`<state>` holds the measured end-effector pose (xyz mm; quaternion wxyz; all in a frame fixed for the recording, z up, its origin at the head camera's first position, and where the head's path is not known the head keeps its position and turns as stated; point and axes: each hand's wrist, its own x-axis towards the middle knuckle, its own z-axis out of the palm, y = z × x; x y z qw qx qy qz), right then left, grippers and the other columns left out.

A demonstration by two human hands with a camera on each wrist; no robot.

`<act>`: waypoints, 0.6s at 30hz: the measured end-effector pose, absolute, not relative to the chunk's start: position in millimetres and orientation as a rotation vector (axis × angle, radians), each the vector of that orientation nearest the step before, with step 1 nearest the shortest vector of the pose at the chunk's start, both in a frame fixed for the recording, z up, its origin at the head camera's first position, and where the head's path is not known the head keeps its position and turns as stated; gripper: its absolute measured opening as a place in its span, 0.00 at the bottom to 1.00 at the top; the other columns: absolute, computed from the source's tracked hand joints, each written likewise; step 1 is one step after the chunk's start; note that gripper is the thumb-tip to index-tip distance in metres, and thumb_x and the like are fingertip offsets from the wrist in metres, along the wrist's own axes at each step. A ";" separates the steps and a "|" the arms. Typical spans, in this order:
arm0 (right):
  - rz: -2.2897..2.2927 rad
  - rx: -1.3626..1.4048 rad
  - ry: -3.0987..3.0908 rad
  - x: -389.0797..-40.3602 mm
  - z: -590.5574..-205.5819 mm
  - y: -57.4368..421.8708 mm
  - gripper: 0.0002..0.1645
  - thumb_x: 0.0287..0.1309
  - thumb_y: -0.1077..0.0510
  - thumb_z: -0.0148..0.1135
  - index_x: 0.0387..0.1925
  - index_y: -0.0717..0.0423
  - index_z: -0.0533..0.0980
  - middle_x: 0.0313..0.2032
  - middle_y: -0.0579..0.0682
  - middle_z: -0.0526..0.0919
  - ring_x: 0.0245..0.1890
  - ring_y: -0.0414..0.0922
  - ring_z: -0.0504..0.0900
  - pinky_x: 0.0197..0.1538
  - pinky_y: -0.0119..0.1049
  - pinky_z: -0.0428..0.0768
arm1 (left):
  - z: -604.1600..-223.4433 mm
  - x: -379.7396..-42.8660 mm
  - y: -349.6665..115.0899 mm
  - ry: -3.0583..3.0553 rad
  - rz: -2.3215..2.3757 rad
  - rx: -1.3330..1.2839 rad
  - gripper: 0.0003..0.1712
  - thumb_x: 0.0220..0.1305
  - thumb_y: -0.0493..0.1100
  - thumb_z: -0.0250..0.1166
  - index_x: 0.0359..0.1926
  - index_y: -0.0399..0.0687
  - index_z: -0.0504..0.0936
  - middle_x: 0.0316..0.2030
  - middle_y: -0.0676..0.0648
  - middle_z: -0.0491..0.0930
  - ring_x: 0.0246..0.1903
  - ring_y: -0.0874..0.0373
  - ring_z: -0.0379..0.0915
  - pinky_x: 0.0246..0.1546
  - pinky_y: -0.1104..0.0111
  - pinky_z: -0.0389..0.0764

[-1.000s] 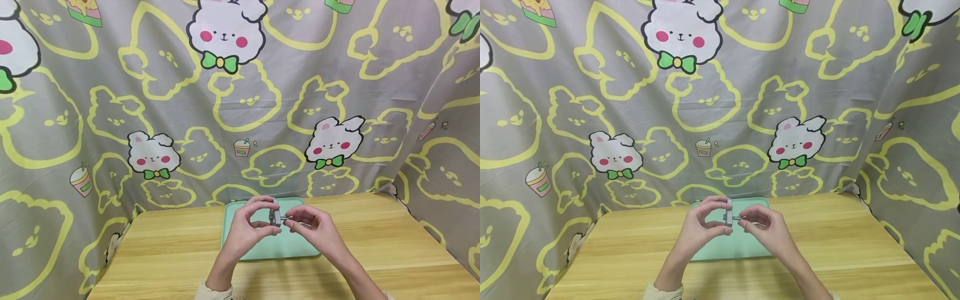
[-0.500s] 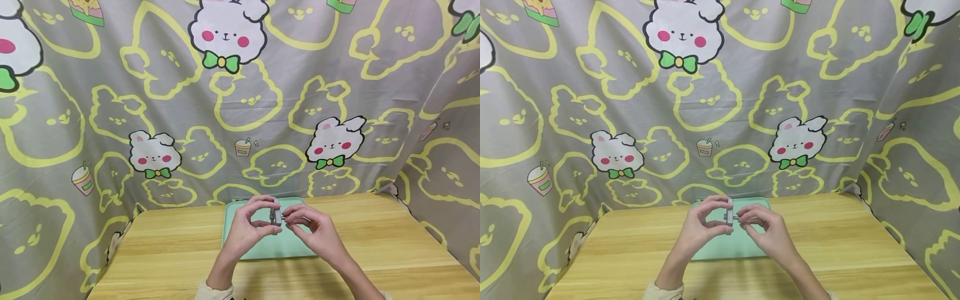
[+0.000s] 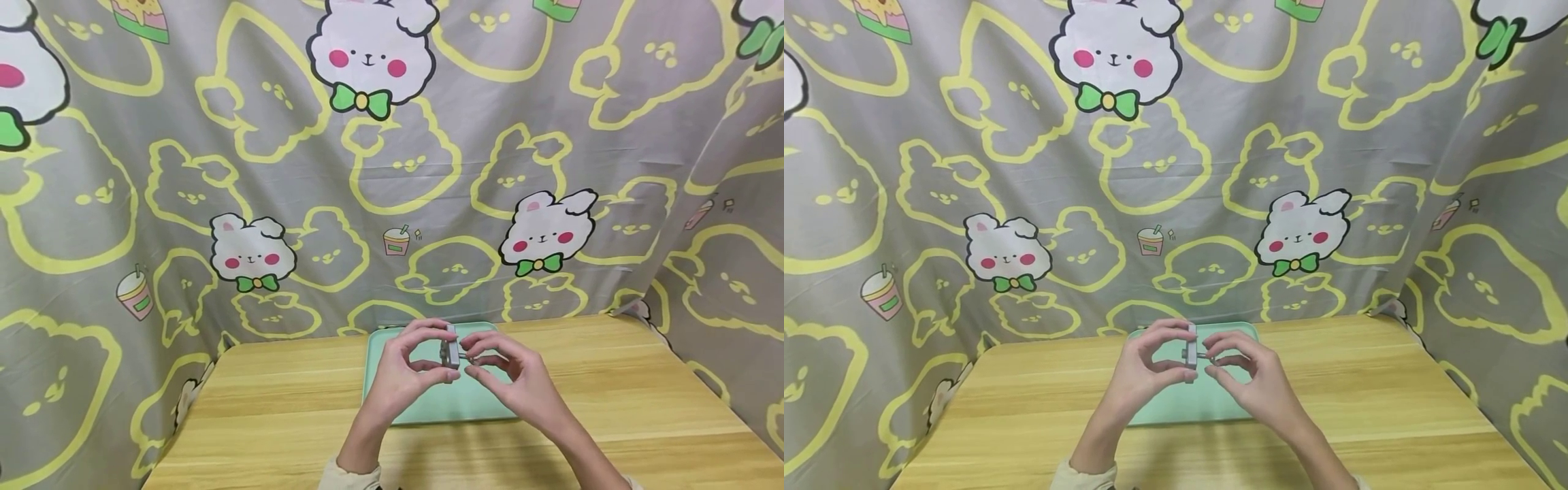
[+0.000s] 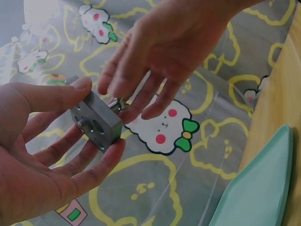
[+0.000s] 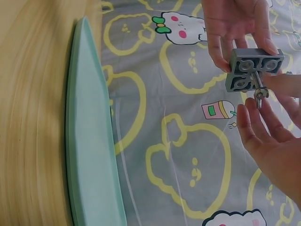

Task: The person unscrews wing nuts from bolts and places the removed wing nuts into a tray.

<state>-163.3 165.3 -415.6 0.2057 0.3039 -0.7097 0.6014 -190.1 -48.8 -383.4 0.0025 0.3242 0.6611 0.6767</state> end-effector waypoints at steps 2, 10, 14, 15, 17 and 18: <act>1.703 0.806 -1.984 -162.9 -414.6 165.8 0.13 0.60 0.75 0.68 0.45 0.63 0.80 0.51 0.64 0.81 0.54 0.48 0.82 0.55 0.38 0.86 | -383.1 -190.1 -48.5 2.075 2.122 1.017 0.24 0.52 0.27 0.78 0.51 0.42 0.87 0.60 0.45 0.76 0.55 0.47 0.78 0.42 0.56 0.91; 1.884 0.574 -2.129 -164.3 -415.2 167.4 0.14 0.70 0.62 0.64 0.54 0.63 0.79 0.48 0.63 0.84 0.43 0.49 0.88 0.46 0.43 0.90 | -383.1 -189.6 -47.3 2.074 2.118 1.008 0.23 0.52 0.26 0.78 0.50 0.41 0.87 0.60 0.45 0.76 0.55 0.48 0.77 0.41 0.56 0.91; 1.938 0.528 -2.174 -165.1 -417.0 167.3 0.16 0.72 0.59 0.63 0.56 0.64 0.79 0.45 0.61 0.86 0.38 0.51 0.89 0.43 0.45 0.91 | -382.2 -189.2 -47.6 2.086 2.098 0.992 0.23 0.52 0.26 0.77 0.51 0.37 0.86 0.61 0.44 0.75 0.57 0.51 0.76 0.43 0.56 0.91; 1.937 0.523 -2.177 -165.3 -417.3 167.2 0.16 0.72 0.59 0.63 0.55 0.64 0.79 0.44 0.61 0.86 0.38 0.51 0.89 0.43 0.45 0.91 | -382.1 -189.2 -47.7 2.091 2.091 0.988 0.23 0.52 0.26 0.77 0.51 0.36 0.86 0.61 0.44 0.75 0.57 0.51 0.76 0.43 0.57 0.91; 1.936 0.512 -2.175 -165.0 -417.5 167.2 0.16 0.71 0.59 0.64 0.54 0.65 0.80 0.41 0.61 0.87 0.36 0.51 0.89 0.42 0.45 0.91 | -381.8 -189.1 -47.8 2.098 2.084 0.983 0.24 0.52 0.25 0.77 0.52 0.35 0.86 0.61 0.44 0.75 0.58 0.51 0.76 0.43 0.57 0.90; 1.932 0.506 -2.173 -164.7 -417.4 167.2 0.16 0.71 0.59 0.64 0.54 0.65 0.80 0.40 0.61 0.87 0.35 0.51 0.89 0.41 0.45 0.91 | -381.7 -189.1 -47.7 2.100 2.081 0.982 0.24 0.52 0.25 0.77 0.52 0.35 0.86 0.61 0.44 0.75 0.58 0.51 0.76 0.43 0.57 0.90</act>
